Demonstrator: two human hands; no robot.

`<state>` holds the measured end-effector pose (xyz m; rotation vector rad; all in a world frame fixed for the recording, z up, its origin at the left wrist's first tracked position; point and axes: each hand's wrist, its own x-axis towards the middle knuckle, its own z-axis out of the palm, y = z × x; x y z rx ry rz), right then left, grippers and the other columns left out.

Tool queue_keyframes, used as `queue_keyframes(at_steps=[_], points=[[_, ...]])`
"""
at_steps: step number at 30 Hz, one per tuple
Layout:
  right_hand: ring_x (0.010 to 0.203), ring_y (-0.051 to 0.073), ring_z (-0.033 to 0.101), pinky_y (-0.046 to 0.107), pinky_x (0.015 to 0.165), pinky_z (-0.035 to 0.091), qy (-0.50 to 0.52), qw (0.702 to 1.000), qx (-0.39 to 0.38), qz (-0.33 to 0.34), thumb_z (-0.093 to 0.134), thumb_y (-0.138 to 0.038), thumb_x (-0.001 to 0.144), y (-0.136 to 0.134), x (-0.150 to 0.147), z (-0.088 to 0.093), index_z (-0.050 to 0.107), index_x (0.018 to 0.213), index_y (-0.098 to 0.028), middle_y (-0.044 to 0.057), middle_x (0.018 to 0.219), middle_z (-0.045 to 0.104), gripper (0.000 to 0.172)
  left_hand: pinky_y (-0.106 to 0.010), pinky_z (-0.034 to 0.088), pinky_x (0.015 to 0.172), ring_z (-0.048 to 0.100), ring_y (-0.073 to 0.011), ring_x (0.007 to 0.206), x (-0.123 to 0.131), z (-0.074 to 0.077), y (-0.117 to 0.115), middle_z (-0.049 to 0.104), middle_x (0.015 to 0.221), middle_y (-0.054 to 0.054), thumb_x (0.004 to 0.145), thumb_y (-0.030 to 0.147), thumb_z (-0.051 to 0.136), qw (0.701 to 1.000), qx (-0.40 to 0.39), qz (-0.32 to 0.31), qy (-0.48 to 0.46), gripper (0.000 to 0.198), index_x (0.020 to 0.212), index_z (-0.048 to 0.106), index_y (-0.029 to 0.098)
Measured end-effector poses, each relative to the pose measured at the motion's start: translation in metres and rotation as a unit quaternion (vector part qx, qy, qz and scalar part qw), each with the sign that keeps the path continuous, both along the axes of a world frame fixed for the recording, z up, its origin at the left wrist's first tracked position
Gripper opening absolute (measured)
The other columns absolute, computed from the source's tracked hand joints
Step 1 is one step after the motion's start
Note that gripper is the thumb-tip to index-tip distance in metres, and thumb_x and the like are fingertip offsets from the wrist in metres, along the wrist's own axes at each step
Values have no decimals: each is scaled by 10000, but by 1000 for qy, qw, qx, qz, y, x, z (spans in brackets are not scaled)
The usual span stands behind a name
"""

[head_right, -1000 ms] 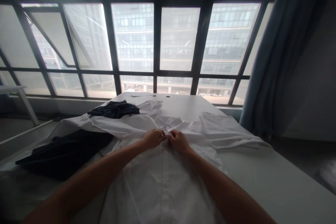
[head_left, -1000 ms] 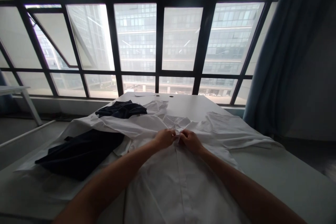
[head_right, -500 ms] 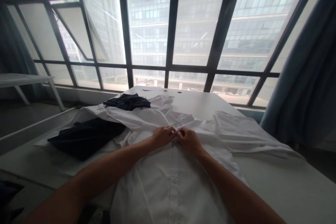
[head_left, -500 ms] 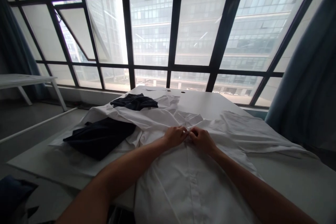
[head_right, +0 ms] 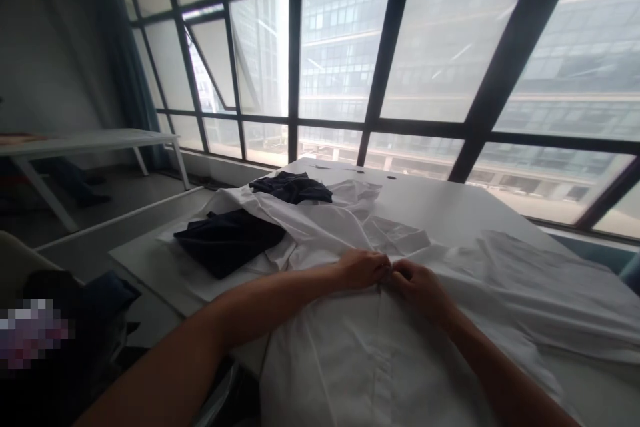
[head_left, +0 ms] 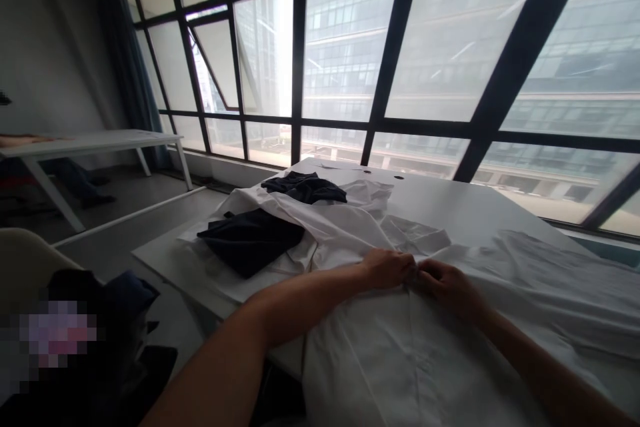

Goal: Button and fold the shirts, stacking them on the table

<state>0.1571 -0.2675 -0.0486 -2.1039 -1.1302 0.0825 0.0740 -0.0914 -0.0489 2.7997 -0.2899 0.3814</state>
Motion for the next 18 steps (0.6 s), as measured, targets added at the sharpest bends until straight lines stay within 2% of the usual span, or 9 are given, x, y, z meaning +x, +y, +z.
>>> queue_keyframes(at_steps=[5,10,18], points=[[688,287,635,334,623,489,-2,1000,-1,-11,540,-662,731,2,16,-10,751,787,-208,96,764,671,504,-390,543,858,683,-273,1073,4,-9,4,713,1201,-109,1034,372,447,1000,-30,-5,-6,340,1247,668,228],[796,351,675,364,652,507,-12,1000,5,-12,591,-665,716,3,29,-17,774,838,-233,120,868,707,485,-383,545,812,686,-254,1054,9,-13,8,711,1215,-84,1037,360,451,999,-38,-17,-2,314,1245,663,258],[720,359,674,381,599,496,-60,998,-10,1,585,-655,750,6,27,-18,751,823,-234,126,811,698,458,-380,550,849,696,-242,1012,12,-13,17,724,1125,-65,1009,329,530,997,-59,-44,9,219,1156,685,281]])
